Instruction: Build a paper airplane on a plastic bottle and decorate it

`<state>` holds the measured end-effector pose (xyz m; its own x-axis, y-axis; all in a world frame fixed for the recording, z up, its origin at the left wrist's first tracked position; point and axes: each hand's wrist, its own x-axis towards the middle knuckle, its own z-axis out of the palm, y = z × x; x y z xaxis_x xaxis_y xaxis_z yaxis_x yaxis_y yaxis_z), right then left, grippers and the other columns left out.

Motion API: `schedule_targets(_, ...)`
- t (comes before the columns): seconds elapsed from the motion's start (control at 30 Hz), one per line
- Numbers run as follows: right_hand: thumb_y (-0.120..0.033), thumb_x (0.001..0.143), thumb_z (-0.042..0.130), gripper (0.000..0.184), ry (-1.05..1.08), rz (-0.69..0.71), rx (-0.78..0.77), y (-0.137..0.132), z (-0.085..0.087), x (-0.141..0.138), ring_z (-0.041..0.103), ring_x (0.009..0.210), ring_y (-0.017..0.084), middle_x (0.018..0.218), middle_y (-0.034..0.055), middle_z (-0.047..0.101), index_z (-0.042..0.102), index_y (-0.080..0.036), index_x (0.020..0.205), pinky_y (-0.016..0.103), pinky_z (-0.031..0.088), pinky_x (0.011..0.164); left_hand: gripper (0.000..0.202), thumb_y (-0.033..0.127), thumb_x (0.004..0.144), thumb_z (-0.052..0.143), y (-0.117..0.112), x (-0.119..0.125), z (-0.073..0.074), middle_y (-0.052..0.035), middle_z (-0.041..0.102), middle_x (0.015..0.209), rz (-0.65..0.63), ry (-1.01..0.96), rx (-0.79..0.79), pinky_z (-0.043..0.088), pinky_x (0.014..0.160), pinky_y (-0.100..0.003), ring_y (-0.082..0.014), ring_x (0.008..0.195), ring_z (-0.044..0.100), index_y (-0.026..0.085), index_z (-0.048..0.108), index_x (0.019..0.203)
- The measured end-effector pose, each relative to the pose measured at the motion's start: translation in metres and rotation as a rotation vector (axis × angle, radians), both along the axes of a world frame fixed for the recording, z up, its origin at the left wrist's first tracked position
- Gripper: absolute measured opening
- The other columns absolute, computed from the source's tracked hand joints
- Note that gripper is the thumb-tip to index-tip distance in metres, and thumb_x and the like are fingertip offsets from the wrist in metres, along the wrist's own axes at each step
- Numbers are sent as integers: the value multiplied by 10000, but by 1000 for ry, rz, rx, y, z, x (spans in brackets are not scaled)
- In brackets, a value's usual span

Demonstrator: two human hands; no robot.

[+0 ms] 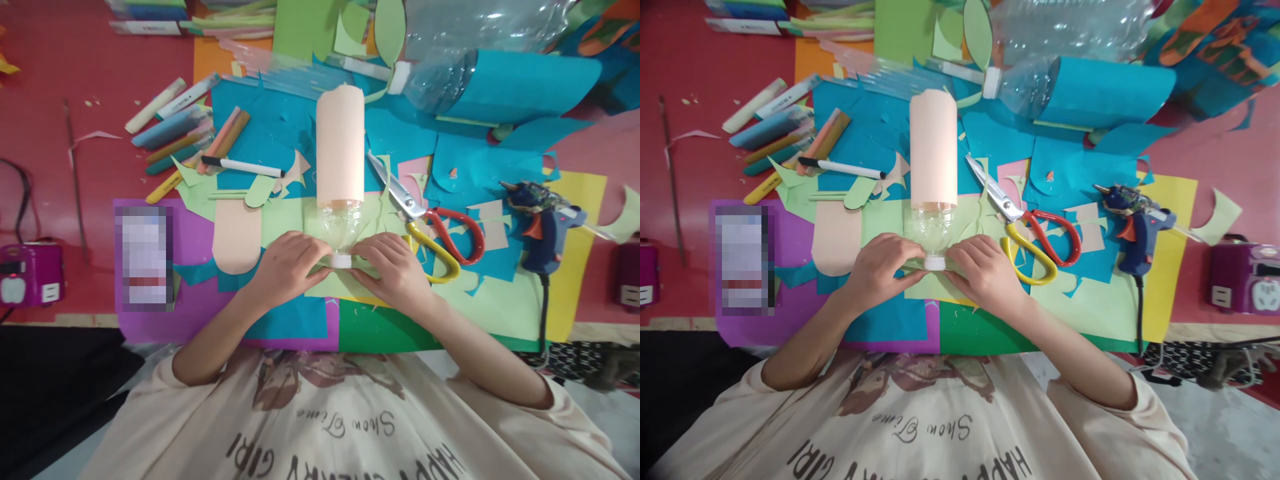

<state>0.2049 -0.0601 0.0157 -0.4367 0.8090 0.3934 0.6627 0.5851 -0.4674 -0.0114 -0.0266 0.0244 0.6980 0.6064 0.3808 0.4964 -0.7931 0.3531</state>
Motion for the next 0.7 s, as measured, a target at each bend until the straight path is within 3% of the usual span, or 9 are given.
schedule_targets(0.13, -240, 933, 548, 35, -8, 5, 33, 1, 1, -1, 659, 750, 225, 815, 62, 718, 550, -228, 966, 385, 515, 706, 45, 213, 966, 531, 1, 1, 1, -25, 717, 828, -29, 41, 142, 485, 701, -307, -176, 787, 701, 207, 495, 991)
schedule_targets(0.33, -253, 911, 587, 59, -27, 8, 60, 1, 2, -2, 651, 753, 225, 809, 64, 709, 548, -226, 945, 378, 515, 716, 58, 204, 941, 565, -1, 4, -2, -16, 695, 791, -36, 18, 156, 515, 747, -309, -174, 760, 683, 221, 509, 944)
schedule_targets(0.5, -229, 910, 581, 48, -65, 30, 55, -3, 4, 2, 663, 768, 224, 829, 74, 722, 562, -205, 947, 372, 520, 727, 257, 446, 950, 498, 6, -5, 8, -44, 708, 858, -14, 26, 18, 510, 771, -348, -206, 811, 662, 204, 569, 998)
schedule_targets(0.53, -229, 906, 586, 55, -72, 36, 51, -4, 5, 2, 666, 777, 226, 838, 79, 725, 567, -197, 945, 372, 523, 730, 270, 448, 960, 469, 11, -10, 9, -47, 711, 883, 34, 33, -28, 506, 768, -344, -204, 823, 660, 208, 584, 1005)
schedule_targets(0.6, -253, 899, 604, 83, -84, 49, 39, -6, 8, 3, 670, 786, 230, 848, 91, 728, 578, -181, 932, 370, 528, 726, 195, 332, 971, 451, 25, -23, 8, -61, 710, 946, 281, 56, -54, 496, 818, -356, -221, 915, 658, 214, 605, 993)
schedule_targets(0.7, -381, 899, 606, 208, -59, 49, 35, -6, 12, 6, 674, 780, 239, 838, 103, 727, 594, -174, 908, 377, 531, 703, 189, 310, 879, 603, 47, -42, -2, -88, 666, 1118, 529, 151, -98, 462, 929, -432, -300, 1077, 610, 234, 618, 1051)
